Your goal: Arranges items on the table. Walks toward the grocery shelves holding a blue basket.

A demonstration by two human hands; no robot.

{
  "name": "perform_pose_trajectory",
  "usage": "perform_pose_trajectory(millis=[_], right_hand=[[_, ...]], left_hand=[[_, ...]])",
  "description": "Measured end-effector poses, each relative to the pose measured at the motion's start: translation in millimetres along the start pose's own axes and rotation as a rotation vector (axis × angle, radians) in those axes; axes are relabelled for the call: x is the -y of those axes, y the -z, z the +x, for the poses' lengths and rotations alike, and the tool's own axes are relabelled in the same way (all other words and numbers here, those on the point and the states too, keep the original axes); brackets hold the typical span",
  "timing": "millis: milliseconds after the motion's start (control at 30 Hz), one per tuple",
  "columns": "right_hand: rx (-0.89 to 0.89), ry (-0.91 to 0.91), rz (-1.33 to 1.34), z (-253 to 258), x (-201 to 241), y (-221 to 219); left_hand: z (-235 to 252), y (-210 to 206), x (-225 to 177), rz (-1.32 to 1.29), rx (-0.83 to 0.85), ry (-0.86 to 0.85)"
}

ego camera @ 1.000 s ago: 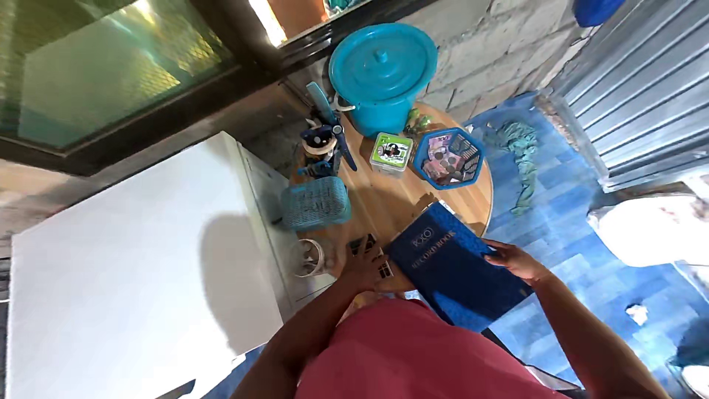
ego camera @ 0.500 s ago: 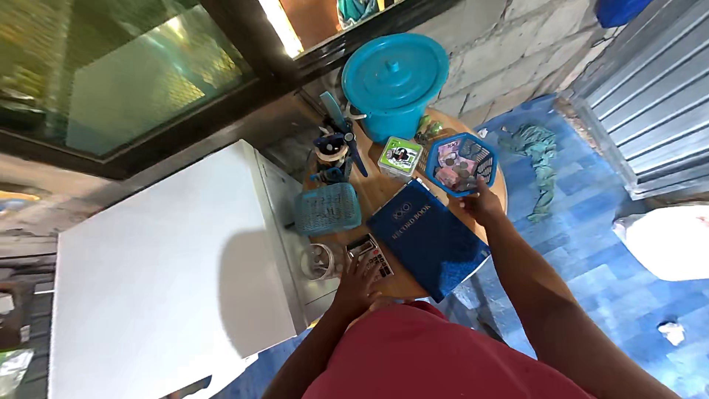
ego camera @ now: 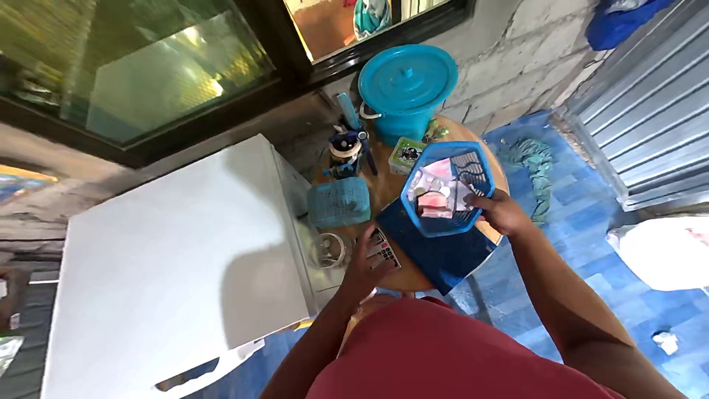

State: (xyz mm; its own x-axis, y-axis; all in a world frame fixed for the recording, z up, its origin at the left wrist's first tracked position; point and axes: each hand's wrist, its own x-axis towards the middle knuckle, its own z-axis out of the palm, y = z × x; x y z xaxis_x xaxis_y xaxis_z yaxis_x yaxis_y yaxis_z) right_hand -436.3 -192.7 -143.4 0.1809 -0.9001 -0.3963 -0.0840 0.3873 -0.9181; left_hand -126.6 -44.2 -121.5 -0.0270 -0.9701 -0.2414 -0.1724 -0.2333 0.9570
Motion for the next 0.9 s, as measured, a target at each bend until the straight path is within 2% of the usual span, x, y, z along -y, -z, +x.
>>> perform_pose_trajectory(millis=[67, 133, 267, 333, 433, 567, 767, 833, 900], right_hand=[[0.111, 0.034, -0.102, -20.0, 16.0, -13.4], [0.21, 0.072, -0.198, -36.4, 28.6, -28.5], [0.279, 0.159, -0.263, -61.3, 36.6, -49.6], [0.305, 0.208, -0.242, -61.2, 32.6, -46.1], [0.256, 0.164, -0.29, -44.8, 37.0, -35.0], [0.181, 0.061, -0.444, 10.5, 56.7, -29.5], [-0.076, 0.042, -0.364, 130.7, 107.0, -18.5], [-0.124, 0.077, -0.357, 173.5, 120.3, -7.6], [-0.083, 0.242, -0.415, 200.3, 123.7, -0.3]], left_hand=[[4.5, -3.6, -16.9, -0.216, 0.046, 0.074], [1.5, -7.2, -25.6, -0.316, 0.081, 0.109], [-13.2, -11.3, -28.8, -0.468, -0.087, 0.234], [-19.8, -5.7, -18.5, -0.563, -0.141, 0.263], [-28.7, 1.7, -14.0, -0.655, -0.233, 0.288], [-32.9, 14.3, -23.7, -0.621, -0.344, 0.288], [0.7, 12.6, -47.0, -0.668, -0.499, 0.242], [19.3, 7.3, -53.2, -0.666, -0.576, 0.234], [36.4, 2.2, -54.8, -0.662, -0.627, 0.2]])
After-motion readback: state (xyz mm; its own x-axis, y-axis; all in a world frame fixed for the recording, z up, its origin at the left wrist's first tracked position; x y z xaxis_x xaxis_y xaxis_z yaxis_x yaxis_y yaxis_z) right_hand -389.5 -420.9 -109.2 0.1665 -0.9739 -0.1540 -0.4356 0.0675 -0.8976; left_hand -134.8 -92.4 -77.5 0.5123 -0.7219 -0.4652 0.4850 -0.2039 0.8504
